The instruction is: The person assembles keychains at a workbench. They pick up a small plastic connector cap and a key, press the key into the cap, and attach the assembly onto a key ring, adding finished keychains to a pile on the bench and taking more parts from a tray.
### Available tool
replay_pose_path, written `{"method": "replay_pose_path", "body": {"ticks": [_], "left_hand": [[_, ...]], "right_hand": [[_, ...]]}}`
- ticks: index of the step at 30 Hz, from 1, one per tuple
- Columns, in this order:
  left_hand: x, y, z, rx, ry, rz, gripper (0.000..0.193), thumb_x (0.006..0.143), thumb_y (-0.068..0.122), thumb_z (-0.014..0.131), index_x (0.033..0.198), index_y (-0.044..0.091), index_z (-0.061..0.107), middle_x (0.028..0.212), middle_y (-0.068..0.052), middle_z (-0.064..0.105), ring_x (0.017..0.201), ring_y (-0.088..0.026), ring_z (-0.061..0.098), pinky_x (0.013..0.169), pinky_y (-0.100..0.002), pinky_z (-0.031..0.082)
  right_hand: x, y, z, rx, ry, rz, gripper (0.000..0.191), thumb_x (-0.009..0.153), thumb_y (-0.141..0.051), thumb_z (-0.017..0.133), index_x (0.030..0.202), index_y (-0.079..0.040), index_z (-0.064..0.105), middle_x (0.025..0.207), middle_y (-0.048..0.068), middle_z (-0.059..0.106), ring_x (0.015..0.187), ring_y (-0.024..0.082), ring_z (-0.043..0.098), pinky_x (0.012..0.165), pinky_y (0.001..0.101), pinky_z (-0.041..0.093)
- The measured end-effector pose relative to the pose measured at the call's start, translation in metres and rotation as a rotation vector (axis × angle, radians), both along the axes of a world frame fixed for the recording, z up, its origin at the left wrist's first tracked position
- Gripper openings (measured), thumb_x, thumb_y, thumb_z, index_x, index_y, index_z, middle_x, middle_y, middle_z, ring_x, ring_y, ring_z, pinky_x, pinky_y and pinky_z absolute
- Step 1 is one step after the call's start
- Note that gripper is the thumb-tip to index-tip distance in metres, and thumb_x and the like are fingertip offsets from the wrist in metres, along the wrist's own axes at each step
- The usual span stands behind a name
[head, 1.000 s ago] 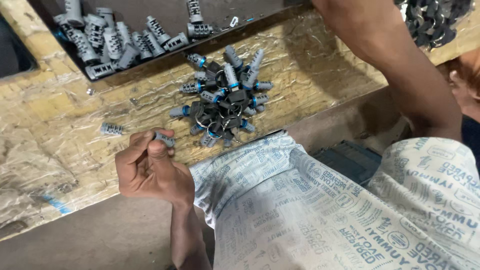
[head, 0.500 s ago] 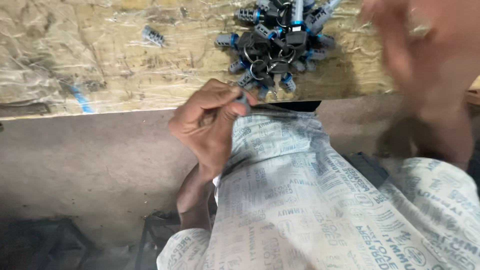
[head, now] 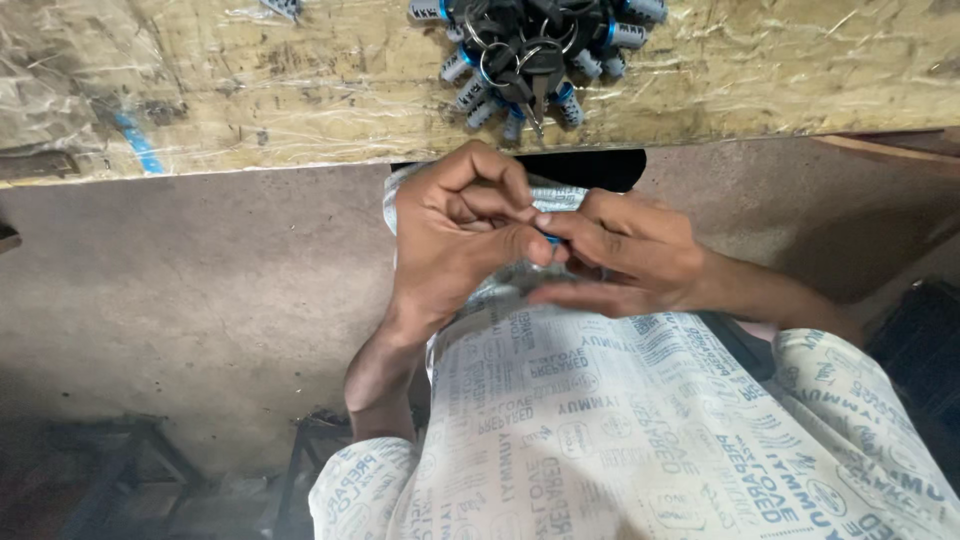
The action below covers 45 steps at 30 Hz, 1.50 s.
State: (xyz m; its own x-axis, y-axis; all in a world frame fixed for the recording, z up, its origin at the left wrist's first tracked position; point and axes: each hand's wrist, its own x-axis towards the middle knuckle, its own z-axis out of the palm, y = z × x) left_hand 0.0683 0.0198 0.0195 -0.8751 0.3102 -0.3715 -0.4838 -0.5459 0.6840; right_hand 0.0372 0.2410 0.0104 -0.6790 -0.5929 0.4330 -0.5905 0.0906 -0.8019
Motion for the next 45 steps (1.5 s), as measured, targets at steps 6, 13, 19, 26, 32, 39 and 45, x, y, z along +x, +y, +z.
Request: {"method": "replay_pose_path", "body": {"ticks": [6,13,19,26,32,39,45], "left_hand": [[-0.001,0.007,0.002,-0.244,0.158,-0.175,0.023,0.098,0.013,0.078,0.111,-0.005,0.072,0.096,-0.009,0.076,0.085,-0.011,0.073,0.074,-0.023,0.058],[0.004,0.041,0.010,-0.223,0.280,0.349,0.028,0.104,0.028,0.072,0.112,0.001,0.073,0.103,-0.004,0.071,0.083,-0.004,0.064,0.072,-0.017,0.051],[0.000,-0.016,-0.036,-0.705,0.394,0.457,0.030,0.102,0.027,0.075,0.108,-0.002,0.076,0.094,-0.008,0.073,0.070,-0.007,0.061,0.054,-0.019,0.044],[-0.017,-0.028,-0.023,-0.576,0.305,0.409,0.031,0.111,0.029,0.074,0.111,-0.002,0.075,0.097,-0.007,0.070,0.075,-0.007,0.055,0.063,-0.021,0.039],[-0.051,-0.023,-0.043,-0.435,0.451,0.396,0.032,0.108,0.031,0.073,0.112,-0.001,0.077,0.088,-0.005,0.069,0.063,-0.007,0.053,0.056,-0.022,0.035],[-0.058,-0.028,-0.028,-0.460,0.503,0.327,0.031,0.107,0.028,0.073,0.118,-0.001,0.075,0.091,-0.005,0.068,0.064,-0.006,0.055,0.054,-0.023,0.036],[-0.051,-0.027,-0.017,-0.951,0.718,0.235,0.015,0.105,0.008,0.074,0.116,-0.003,0.074,0.099,-0.009,0.069,0.067,-0.009,0.059,0.055,-0.026,0.043]], "right_hand": [[0.001,0.018,-0.024,-0.029,0.446,0.087,0.036,0.093,0.006,0.085,0.116,0.020,0.061,0.078,0.012,0.060,0.064,0.023,0.064,0.053,0.0377,0.053],[-0.053,-0.006,0.008,0.096,0.767,0.185,0.024,0.090,0.005,0.073,0.107,0.019,0.063,0.073,0.012,0.062,0.062,0.025,0.068,0.052,0.0369,0.058],[-0.106,-0.038,0.066,0.585,0.804,0.195,0.036,0.091,-0.015,0.077,0.127,-0.021,0.077,0.068,0.000,0.055,0.053,0.009,0.050,0.046,0.0252,0.043],[-0.123,-0.034,0.040,0.441,0.544,0.251,0.015,0.108,-0.017,0.076,0.109,-0.002,0.073,0.088,0.005,0.063,0.073,0.014,0.062,0.059,0.0266,0.047],[-0.113,-0.024,0.026,0.363,0.062,0.054,0.012,0.108,-0.009,0.078,0.106,0.001,0.073,0.089,0.010,0.067,0.065,0.017,0.060,0.055,0.0317,0.041],[-0.104,-0.040,0.052,0.543,0.426,-0.034,0.020,0.106,-0.006,0.080,0.094,0.002,0.067,0.072,0.004,0.053,0.054,0.015,0.053,0.047,0.0310,0.036],[-0.094,-0.044,0.055,0.559,0.576,-0.098,0.016,0.096,-0.001,0.076,0.089,0.003,0.063,0.068,0.003,0.045,0.049,0.013,0.047,0.043,0.0309,0.033]]}}
